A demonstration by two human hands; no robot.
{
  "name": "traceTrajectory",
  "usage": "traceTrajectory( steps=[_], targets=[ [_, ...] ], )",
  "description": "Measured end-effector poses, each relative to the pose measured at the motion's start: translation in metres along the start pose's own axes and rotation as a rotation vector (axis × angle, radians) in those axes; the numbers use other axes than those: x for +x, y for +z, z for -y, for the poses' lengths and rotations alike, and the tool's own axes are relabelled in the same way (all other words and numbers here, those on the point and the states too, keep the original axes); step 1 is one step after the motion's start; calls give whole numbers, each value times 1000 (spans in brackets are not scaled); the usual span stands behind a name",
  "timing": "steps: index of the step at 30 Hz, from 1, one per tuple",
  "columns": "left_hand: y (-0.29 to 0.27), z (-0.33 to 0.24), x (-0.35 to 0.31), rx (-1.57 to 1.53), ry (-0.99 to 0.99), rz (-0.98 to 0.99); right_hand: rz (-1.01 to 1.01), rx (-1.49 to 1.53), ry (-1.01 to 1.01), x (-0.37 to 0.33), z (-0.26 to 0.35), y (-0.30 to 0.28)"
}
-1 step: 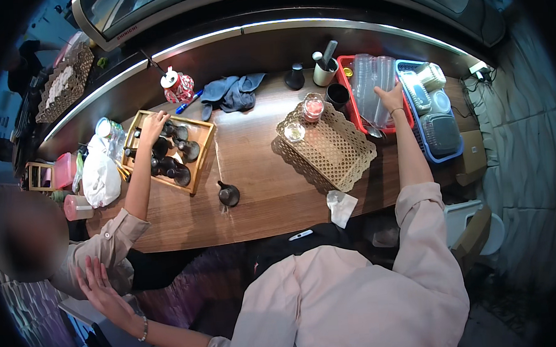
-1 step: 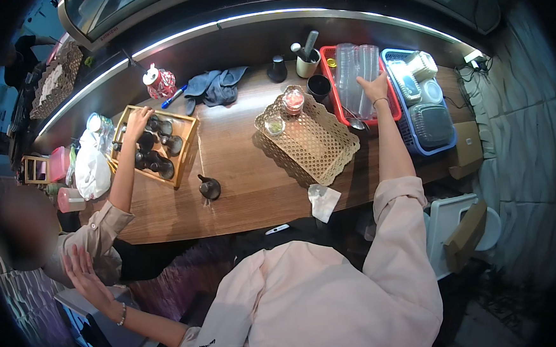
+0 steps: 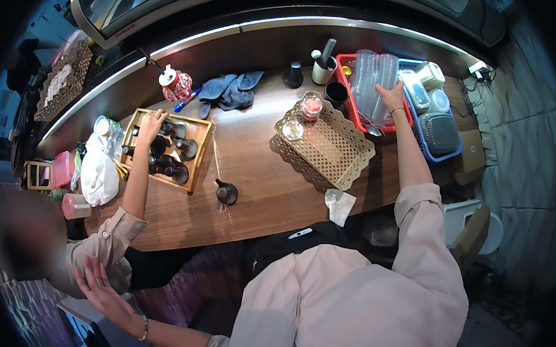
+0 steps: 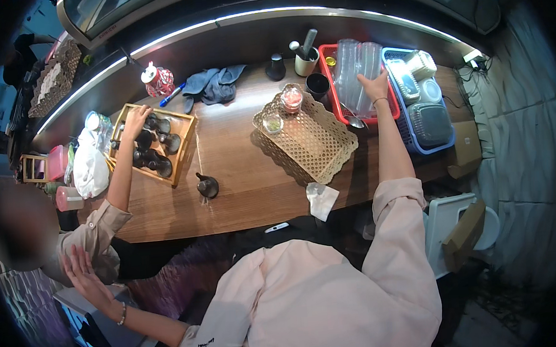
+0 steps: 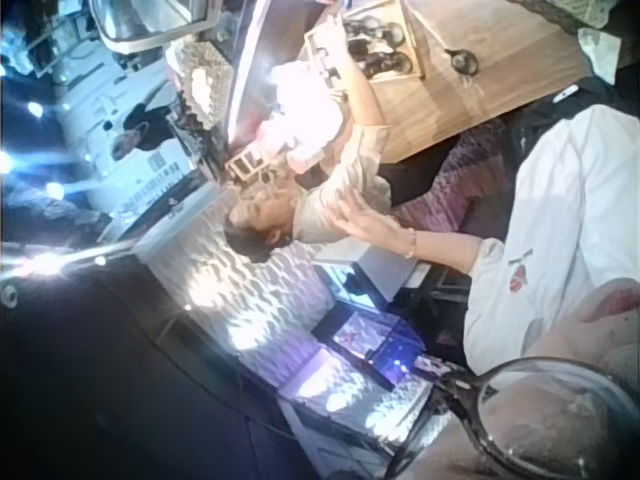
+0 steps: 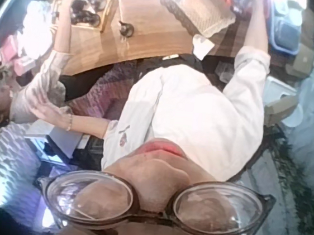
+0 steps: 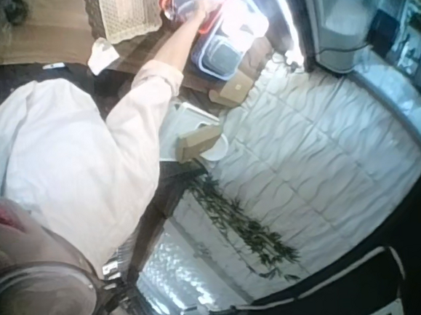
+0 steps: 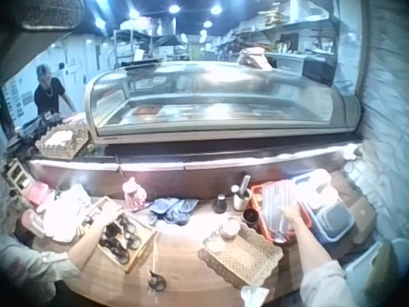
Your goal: The person assembles small dark bottles by attaching white caps and placing them into a woven tray. They also handle clear plastic cups and a pink container with orange contents, arranging items on the table.
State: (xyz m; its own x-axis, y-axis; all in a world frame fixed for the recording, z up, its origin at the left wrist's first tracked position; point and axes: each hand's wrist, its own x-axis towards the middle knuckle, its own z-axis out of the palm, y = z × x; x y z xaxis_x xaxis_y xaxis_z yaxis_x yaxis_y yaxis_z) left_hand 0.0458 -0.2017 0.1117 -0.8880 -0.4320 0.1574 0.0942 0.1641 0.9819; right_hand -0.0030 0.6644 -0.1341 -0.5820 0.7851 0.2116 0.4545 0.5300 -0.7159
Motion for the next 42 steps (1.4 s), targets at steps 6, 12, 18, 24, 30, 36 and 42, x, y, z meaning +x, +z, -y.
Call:
traceTrajectory(
  steps=[6,12,18,24,30,36,42],
  targets=[
    [41,5,-5,-98,100,91,-185,278,-153,22,22,-48],
    [100,-3,-19,-116,134,141,-263,410,-292,22,57,-110],
    [131,-7,-32,-140,157,224,-177,492,-255,-7,95,-144],
    [142,-10,-46,-58,131,191,62,381,-248,-84,158,-164],
    [140,-2,-55,-43,78,124,147,355,-162,-169,199,-145],
    [126,21,-64,-88,4,115,336,561,-107,-247,215,-93],
    [137,51,-88,-10,-125,320,546,728,-48,-338,243,-12]
  ],
)
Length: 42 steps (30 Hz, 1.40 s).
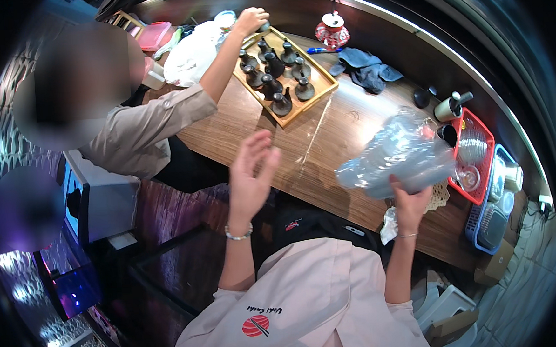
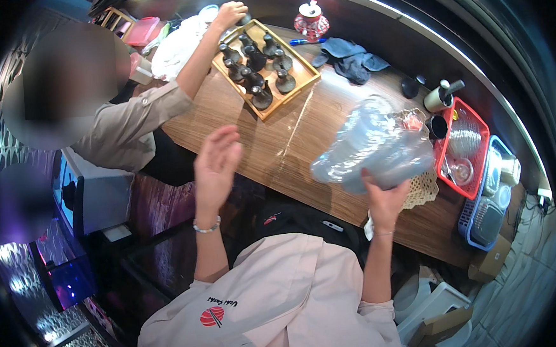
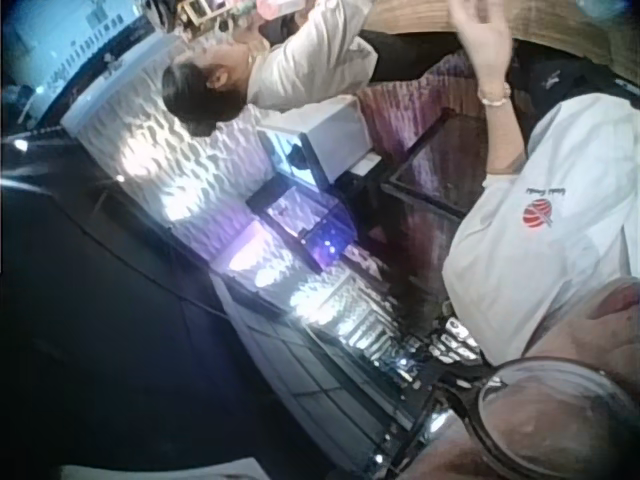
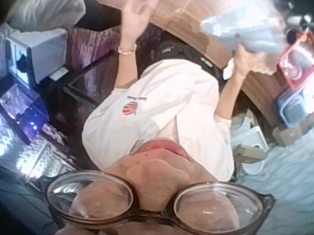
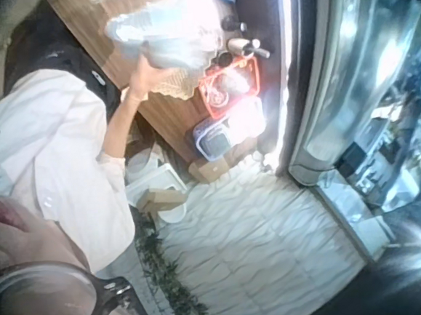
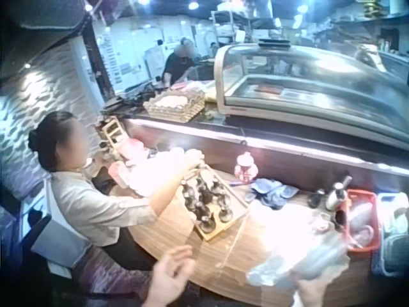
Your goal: The person assembles small dark bottles by attaching white caps and placing them into a woven tray. They also handle clear plastic cups and a pink container with orange contents, arranging items on the table.
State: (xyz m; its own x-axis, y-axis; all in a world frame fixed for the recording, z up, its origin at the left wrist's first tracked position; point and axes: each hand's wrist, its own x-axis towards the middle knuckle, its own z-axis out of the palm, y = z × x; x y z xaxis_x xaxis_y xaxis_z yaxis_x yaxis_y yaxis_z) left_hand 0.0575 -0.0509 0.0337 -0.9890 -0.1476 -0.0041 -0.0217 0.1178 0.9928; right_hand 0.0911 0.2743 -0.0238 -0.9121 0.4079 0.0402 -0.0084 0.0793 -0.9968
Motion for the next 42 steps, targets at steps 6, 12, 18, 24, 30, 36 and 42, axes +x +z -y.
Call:
traceTrajectory(
  steps=[6,12,18,24,30,36,42],
  targets=[
    [-15,4,-4,411,233,88,290,11,5,-10,-15,98],
    [-71,-24,35,515,451,191,483,-397,-326,-8,-5,175],
    [-113,-25,69,862,591,392,733,-759,-501,-5,17,242],
    [-122,4,94,1061,627,655,782,-815,-500,-13,42,277],
    [-131,25,117,1017,637,827,801,-836,-467,-18,70,278],
    [-128,37,120,918,678,780,905,-871,-552,2,69,266],
    [-128,46,131,918,613,805,989,-941,-499,22,50,262]
  ],
)
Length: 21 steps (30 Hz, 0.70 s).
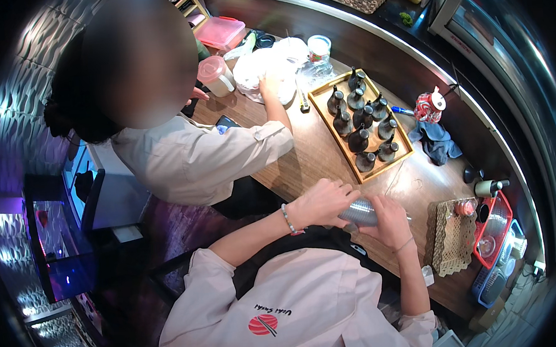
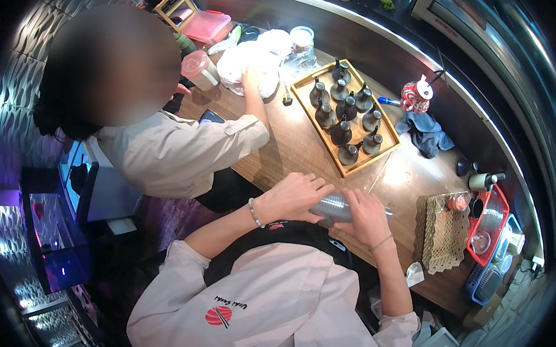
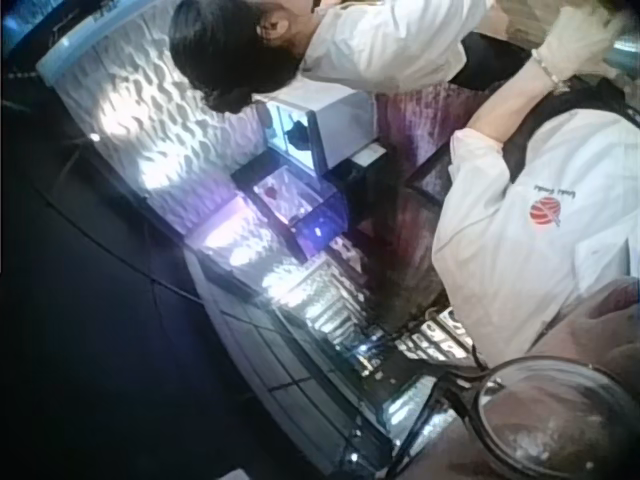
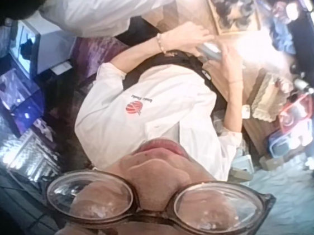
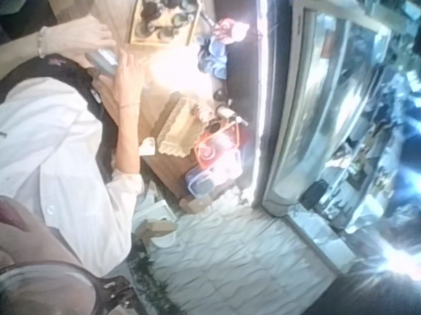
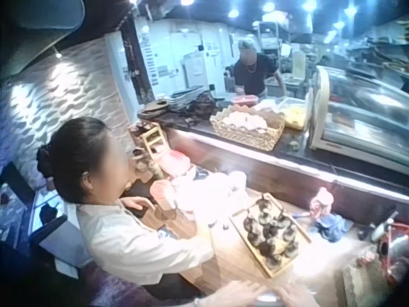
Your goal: The person assembles small dark bottles by attaching white caps and placing them into a woven tray. They also handle clear plastic cups and a pink container with orange contents, arranging items on the table.
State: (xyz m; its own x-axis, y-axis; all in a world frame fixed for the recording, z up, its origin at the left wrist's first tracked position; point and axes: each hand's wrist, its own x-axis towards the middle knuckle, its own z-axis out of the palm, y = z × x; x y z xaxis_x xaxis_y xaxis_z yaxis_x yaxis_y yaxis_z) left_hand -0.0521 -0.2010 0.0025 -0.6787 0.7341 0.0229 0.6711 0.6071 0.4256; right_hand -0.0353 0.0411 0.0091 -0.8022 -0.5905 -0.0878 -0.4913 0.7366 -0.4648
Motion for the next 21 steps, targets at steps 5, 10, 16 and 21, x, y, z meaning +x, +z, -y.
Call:
traceTrajectory(
  steps=[5,10,16,21],
  targets=[
    [3,-2,8,-15,7,-1,0,1,-27,-1,-10,-1],
    [4,-2,16,-54,18,19,-26,13,-30,-4,-16,-6],
    [-4,-1,27,-83,62,17,-73,41,-39,-7,-19,-16],
    [-13,-4,33,-68,89,22,-90,33,-20,-10,-19,-25]
  ],
)
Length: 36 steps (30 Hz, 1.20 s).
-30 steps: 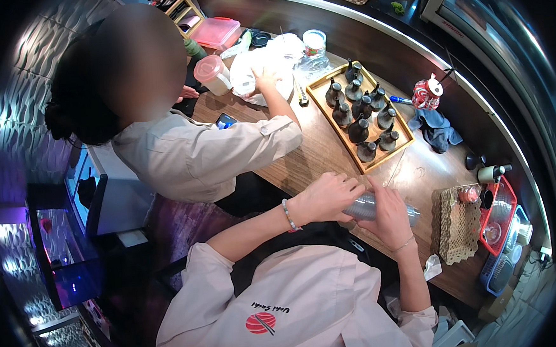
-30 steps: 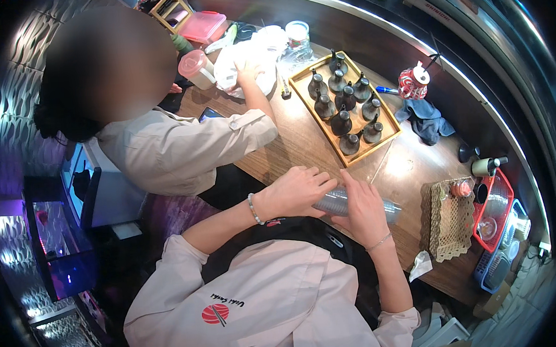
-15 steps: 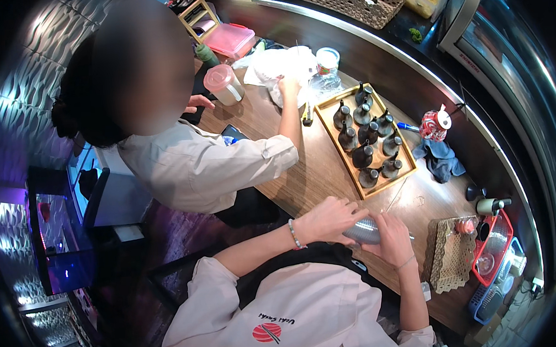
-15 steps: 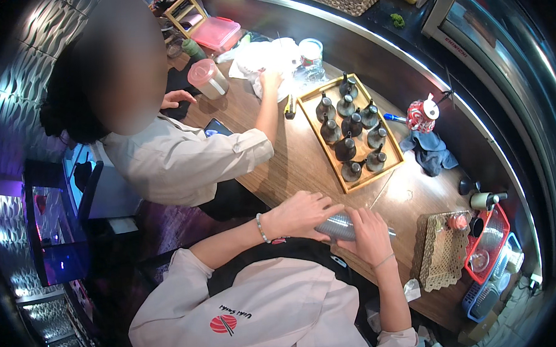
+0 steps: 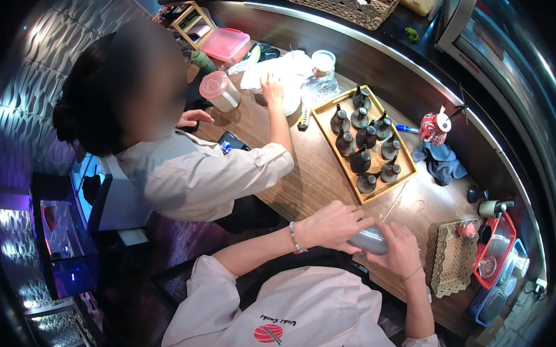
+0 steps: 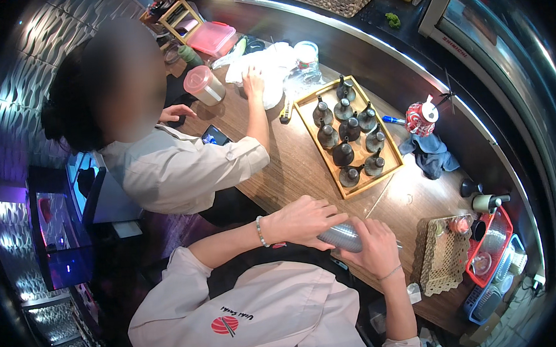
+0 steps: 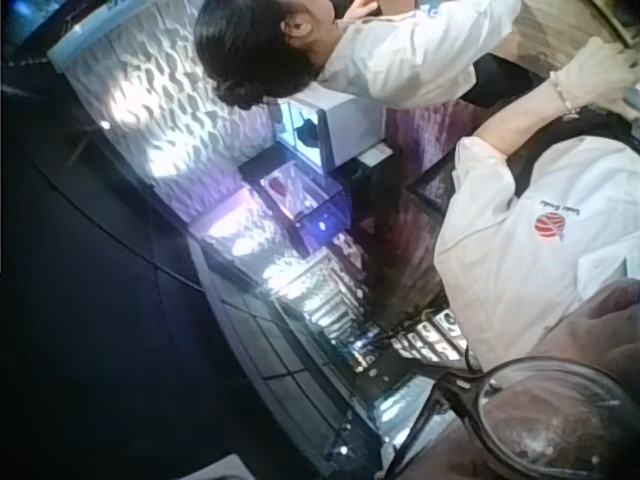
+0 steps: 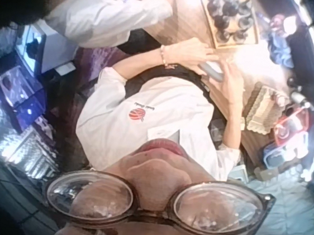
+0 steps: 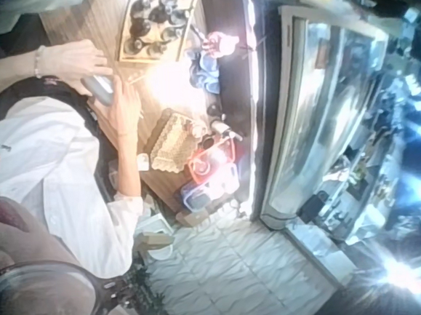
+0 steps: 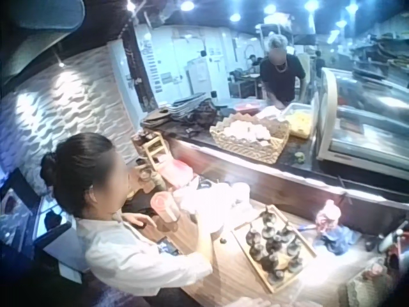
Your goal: The person assembles small dark bottles by attaching white caps and placing them into a woven tray. They also handle clear plastic cups and a pink container with orange contents, arranging items on the table.
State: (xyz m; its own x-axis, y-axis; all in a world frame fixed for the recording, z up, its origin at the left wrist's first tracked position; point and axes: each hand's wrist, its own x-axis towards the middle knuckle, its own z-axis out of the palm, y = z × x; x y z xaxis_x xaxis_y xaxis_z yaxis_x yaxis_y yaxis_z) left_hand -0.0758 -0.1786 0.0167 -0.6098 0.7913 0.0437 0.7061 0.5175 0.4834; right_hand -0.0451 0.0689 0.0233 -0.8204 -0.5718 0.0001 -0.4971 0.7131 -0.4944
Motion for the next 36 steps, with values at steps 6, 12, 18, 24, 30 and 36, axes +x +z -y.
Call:
traceTrajectory(
  steps=[6,12,18,24,30,36],
  targets=[
    [0,1,2,-13,3,29,14,35,15,-2,-3,2],
    [3,2,0,-21,0,33,12,39,37,-4,-1,9],
    [-4,1,-4,-38,-15,14,26,7,34,-1,8,3],
    [-5,1,-8,-63,-24,42,-21,39,17,-1,12,0],
    [-25,8,-17,-84,-123,74,13,-44,84,-12,7,-7],
    [-50,26,-24,-65,-221,-43,-8,-32,164,-17,-17,-16]
  ],
)
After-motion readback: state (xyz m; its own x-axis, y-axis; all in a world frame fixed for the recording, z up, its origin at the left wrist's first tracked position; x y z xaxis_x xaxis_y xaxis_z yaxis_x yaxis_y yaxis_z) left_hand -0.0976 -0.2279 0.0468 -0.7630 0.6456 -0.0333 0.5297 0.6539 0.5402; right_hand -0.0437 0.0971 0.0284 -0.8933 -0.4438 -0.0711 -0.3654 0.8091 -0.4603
